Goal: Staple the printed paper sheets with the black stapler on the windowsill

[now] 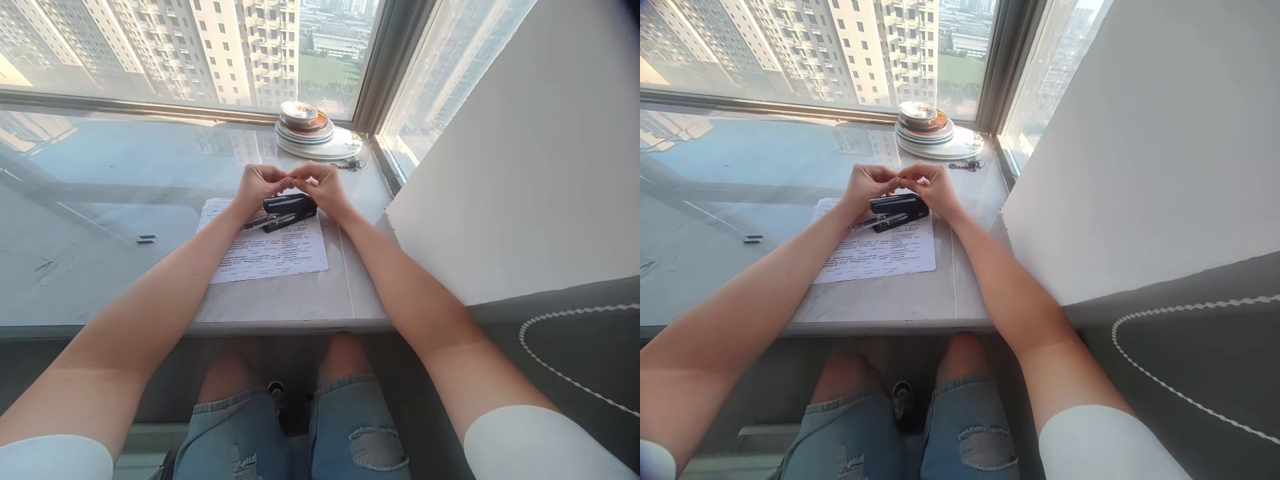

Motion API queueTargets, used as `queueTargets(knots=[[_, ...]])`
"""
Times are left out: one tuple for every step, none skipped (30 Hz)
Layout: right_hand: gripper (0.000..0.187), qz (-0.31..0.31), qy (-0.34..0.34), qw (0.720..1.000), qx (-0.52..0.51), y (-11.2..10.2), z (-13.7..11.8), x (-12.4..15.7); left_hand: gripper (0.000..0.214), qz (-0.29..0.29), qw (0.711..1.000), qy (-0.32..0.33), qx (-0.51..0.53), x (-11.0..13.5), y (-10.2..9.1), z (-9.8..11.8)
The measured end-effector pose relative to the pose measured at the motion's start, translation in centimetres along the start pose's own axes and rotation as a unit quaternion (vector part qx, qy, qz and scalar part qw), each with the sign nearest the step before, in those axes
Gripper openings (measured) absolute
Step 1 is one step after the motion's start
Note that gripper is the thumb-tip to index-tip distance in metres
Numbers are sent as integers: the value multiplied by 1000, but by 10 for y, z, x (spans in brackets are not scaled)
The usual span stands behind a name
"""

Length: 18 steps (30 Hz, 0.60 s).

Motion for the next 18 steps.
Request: queueTargets(knots=[[28, 12, 1, 1000, 3, -2, 3, 0, 31, 6, 1000, -4, 5, 0, -1, 0], [27, 30, 5, 999, 9, -7, 7, -1, 29, 14, 1000, -9, 11, 0, -2, -1], [25, 53, 13, 998, 21, -13, 13, -1, 27, 25, 999, -13, 17, -1, -4, -2], [24, 79, 28, 996, 38, -20, 21, -1, 24, 36, 999, -17, 22, -1, -6, -3], [23, 106, 52, 991, 58, -29, 31, 0, 22, 46, 998, -19, 27, -1, -8, -5], [22, 132, 81, 984, 82, -37, 41, 2, 21, 55, 998, -21, 32, -2, -9, -6], [21, 156, 112, 976, 107, -46, 51, 5, 19, 60, 997, -23, 36, -2, -11, -8], [21, 175, 142, 965, 131, -53, 60, 8, 19, 63, 997, -24, 38, -3, -12, -9], [22, 190, 168, 955, 152, -59, 68, 11, 19, 63, 997, -23, 37, -3, -13, -10], [22, 202, 187, 946, 169, -64, 74, 14, 19, 62, 997, -22, 36, -4, -14, -10], [21, 210, 204, 939, 180, -67, 78, 17, 20, 60, 997, -19, 34, -4, -15, -11], [20, 214, 220, 933, 187, -68, 81, 19, 22, 59, 998, -17, 32, -4, -15, -11], [18, 214, 235, 928, 191, -68, 83, 21, 23, 58, 998, -16, 30, -4, -16, -12], [16, 213, 251, 924, 194, -67, 84, 22, 24, 60, 998, -14, 30, -5, -17, -13], [14, 210, 265, 921, 195, -66, 85, 23, 25, 63, 997, -13, 30, -5, -18, -14], [13, 206, 277, 918, 197, -65, 85, 24, 26, 68, 997, -12, 32, -6, -20, -15], [12, 203, 283, 916, 200, -64, 85, 24, 26, 75, 997, -12, 34, -6, -21, -15], [12, 202, 286, 914, 203, -63, 84, 24, 26, 85, 996, -11, 35, -7, -24, -14]])
Point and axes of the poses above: each hand's wrist, its own x-axis away from the middle knuckle, its own y-axis out of the palm, z = x × y, the point moved 7 cm from there along -x, towards the middle knuckle, and after that the axes turned 8 degrees about -z, right-handed, at the moved point
